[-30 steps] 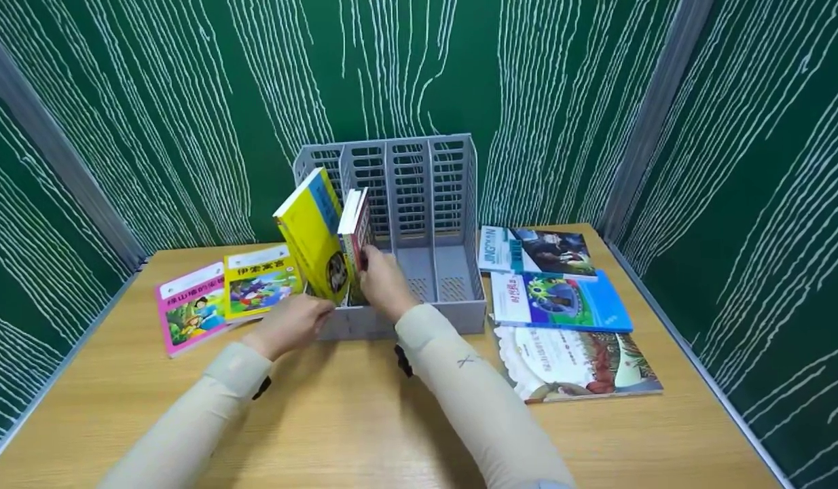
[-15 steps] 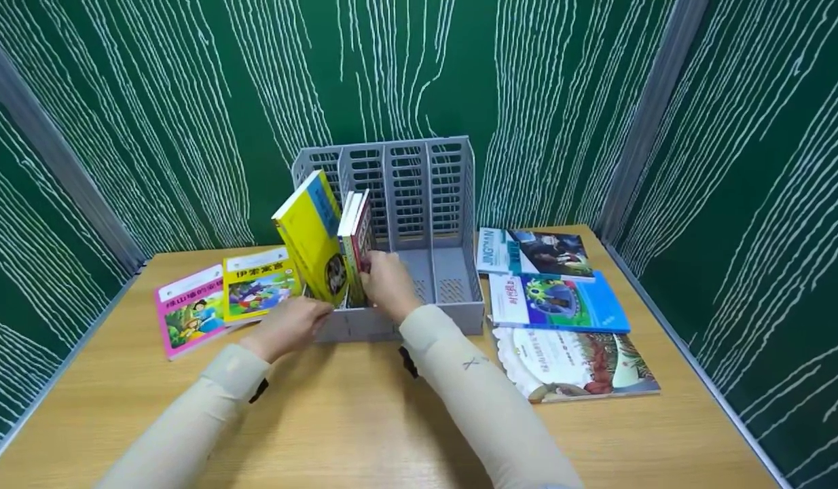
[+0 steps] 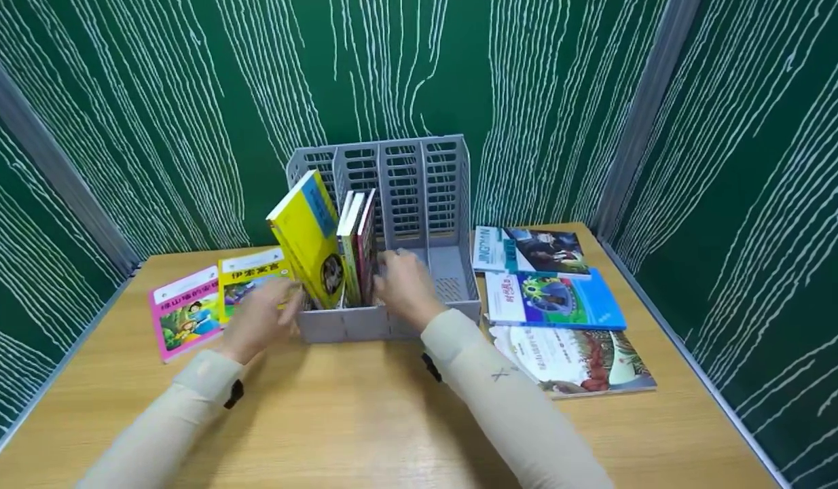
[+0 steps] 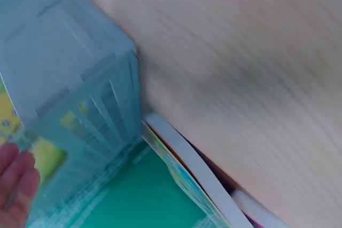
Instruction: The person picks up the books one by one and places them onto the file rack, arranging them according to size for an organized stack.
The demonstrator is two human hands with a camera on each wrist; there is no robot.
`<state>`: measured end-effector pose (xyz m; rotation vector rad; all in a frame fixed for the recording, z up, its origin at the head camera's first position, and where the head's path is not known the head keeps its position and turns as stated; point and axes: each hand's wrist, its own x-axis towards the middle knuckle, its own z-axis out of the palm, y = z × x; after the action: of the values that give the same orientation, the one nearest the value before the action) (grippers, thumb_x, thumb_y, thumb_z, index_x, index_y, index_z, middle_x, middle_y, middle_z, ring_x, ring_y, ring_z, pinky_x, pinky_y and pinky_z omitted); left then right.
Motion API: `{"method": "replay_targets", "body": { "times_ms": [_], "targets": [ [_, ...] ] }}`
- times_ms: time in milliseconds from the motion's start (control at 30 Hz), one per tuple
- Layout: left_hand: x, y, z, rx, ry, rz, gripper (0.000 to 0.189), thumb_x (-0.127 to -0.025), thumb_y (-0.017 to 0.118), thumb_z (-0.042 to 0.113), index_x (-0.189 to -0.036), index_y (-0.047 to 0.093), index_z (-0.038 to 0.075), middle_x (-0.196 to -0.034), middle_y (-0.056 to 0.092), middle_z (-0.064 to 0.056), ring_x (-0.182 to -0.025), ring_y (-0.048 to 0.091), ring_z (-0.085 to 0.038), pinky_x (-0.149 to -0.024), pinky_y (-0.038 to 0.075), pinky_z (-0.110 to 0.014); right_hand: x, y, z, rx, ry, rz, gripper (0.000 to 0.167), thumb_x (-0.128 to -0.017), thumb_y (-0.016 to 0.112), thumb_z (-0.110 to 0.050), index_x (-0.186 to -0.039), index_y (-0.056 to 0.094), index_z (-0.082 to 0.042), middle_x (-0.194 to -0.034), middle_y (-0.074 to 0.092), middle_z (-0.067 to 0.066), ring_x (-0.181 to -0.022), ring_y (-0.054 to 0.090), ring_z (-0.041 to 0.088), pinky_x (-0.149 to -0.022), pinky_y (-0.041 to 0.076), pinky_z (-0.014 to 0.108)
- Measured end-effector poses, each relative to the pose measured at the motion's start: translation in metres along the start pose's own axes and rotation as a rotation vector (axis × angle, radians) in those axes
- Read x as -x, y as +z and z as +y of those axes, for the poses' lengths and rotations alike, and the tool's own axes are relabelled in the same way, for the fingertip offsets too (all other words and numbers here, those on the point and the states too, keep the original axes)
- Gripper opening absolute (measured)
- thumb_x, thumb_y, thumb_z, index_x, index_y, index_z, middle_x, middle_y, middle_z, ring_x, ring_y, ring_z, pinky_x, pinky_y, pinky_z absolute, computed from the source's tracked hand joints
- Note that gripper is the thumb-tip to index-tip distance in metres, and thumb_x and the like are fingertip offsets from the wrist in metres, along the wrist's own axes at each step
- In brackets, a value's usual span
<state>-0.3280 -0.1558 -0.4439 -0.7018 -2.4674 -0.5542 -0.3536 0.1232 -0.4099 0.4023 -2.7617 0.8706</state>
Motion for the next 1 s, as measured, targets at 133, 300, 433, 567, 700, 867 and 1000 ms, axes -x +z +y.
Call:
{"method": "replay_targets", "body": {
  "times_ms": [133,300,433,567,700,867,1000],
  "targets": [
    [0.002,-0.012,-0.022,-0.034,-0.159,0.074,0.027,-0.109,0.063,0.017,-0.124,0.071,-0.004,-0.122,0.076,-0.024,-0.114,0.074,-0.042,-0.103,0.062,-0.054,0.006,-0.007,0.011,0.106,0.000,0.047,0.041,-0.098,0.080,-0.024,-0.130,0.072,0.000,-0.127,0.069,0.023,-0.117,0.068,0.042,-0.100,0.060,0.054],
    [0.009,-0.021,-0.049,-0.074,-0.358,0.078,0.037,-0.107,0.064,0.021,-0.127,0.068,-0.010,-0.127,0.072,-0.031,-0.120,0.070,-0.050,-0.106,0.059,-0.060,0.014,-0.010,0.020,0.169,0.075,0.049,0.046,-0.097,0.082,-0.035,-0.131,0.073,-0.006,-0.127,0.065,0.019,-0.113,0.064,0.037,-0.096,0.059,0.053],
    [0.015,-0.027,-0.065,-0.106,-0.546,0.006,0.049,-0.108,0.063,0.027,-0.134,0.061,-0.015,-0.128,0.069,-0.035,-0.118,0.070,-0.052,-0.102,0.059,-0.062,0.020,-0.010,0.026,0.205,0.131,0.004,0.054,-0.098,0.079,-0.044,-0.135,0.071,-0.006,-0.128,0.061,0.019,-0.112,0.060,0.036,-0.094,0.057,0.053],
    [0.020,-0.030,-0.077,-0.134,-0.695,-0.069,0.061,-0.110,0.061,0.032,-0.143,0.052,-0.018,-0.133,0.064,-0.037,-0.125,0.066,-0.053,-0.107,0.056,-0.063,0.025,-0.010,0.032,0.223,0.169,-0.044,0.062,-0.100,0.075,-0.049,-0.143,0.068,-0.005,-0.140,0.058,0.027,-0.122,0.058,0.042,-0.104,0.053,0.060],
    [0.025,-0.029,-0.086,-0.124,-0.780,-0.104,0.068,-0.110,0.061,0.034,-0.149,0.045,-0.019,-0.141,0.058,-0.039,-0.134,0.059,-0.054,-0.116,0.051,-0.063,0.028,-0.010,0.038,0.233,0.187,-0.091,0.068,-0.101,0.071,-0.054,-0.148,0.065,-0.005,-0.142,0.059,0.030,-0.126,0.059,0.045,-0.109,0.052,0.063],
    [0.030,-0.024,-0.091,-0.108,-0.836,-0.117,0.067,-0.109,0.063,0.036,-0.146,0.049,-0.018,-0.140,0.059,-0.038,-0.133,0.059,-0.053,-0.117,0.049,-0.063,0.031,-0.009,0.044,0.255,0.167,-0.118,0.072,-0.102,0.066,-0.061,-0.146,0.066,-0.003,-0.133,0.070,0.028,-0.118,0.069,0.045,-0.102,0.058,0.062],
    [0.030,-0.020,-0.094,-0.106,-0.866,-0.124,0.066,-0.108,0.065,0.038,-0.143,0.053,-0.016,-0.137,0.061,-0.036,-0.131,0.060,-0.054,-0.114,0.050,-0.065,0.032,-0.007,0.050,0.246,0.179,-0.161,0.075,-0.105,0.058,-0.065,-0.143,0.067,-0.002,-0.131,0.073,0.027,-0.118,0.071,0.046,-0.102,0.059,0.061]
  ]
}}
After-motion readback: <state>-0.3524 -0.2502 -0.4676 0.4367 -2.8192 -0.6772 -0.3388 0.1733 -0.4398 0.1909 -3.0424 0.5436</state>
